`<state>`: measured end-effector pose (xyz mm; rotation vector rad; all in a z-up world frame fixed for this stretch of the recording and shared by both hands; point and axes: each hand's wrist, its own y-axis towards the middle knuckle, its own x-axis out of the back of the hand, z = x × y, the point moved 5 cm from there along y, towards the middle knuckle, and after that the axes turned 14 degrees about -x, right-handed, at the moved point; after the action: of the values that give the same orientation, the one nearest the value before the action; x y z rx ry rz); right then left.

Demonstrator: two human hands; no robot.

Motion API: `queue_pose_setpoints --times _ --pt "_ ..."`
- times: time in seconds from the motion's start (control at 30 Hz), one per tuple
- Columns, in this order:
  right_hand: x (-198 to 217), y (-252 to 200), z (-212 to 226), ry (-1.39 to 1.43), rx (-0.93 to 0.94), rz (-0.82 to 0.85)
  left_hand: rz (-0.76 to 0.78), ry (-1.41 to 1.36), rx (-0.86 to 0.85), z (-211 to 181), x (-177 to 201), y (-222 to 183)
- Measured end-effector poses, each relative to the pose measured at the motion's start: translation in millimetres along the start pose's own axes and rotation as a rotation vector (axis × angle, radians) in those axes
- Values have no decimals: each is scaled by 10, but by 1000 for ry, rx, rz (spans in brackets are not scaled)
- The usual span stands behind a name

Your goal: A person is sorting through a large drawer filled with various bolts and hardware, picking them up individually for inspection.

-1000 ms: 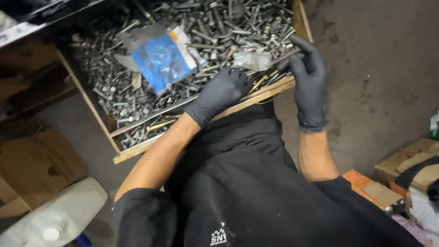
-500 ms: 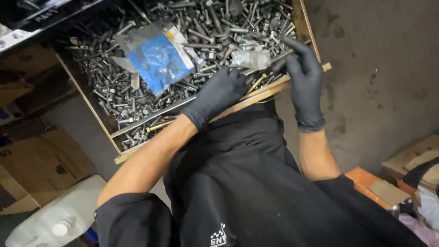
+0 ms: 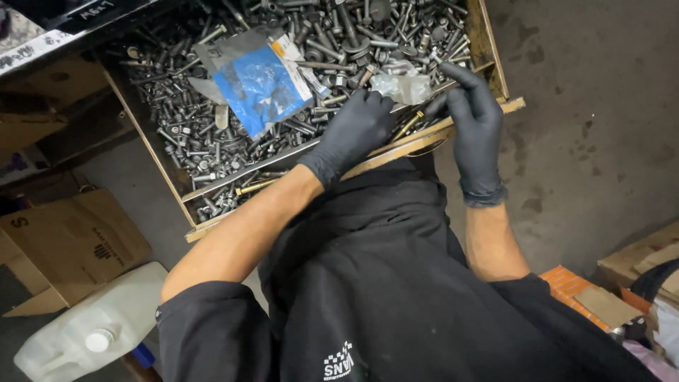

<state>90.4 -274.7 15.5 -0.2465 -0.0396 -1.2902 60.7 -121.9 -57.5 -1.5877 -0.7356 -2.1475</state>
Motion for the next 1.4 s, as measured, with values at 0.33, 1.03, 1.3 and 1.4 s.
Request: queue_pose_setpoints --times 0.33,1.03,1.3,1.4 --pt "-54 50 -123 21 43 -4 -441 -6 -74 -82 -214 47" --pt "-449 -430 421 50 55 199 -859 -893 535 223 1572 -773" --pt "-562 -660 656 202 164 98 -1134 -1682 831 42 1410 -898" --pt "-543 -682 651 194 205 87 -1165 -1859 932 -56 1276 -923"
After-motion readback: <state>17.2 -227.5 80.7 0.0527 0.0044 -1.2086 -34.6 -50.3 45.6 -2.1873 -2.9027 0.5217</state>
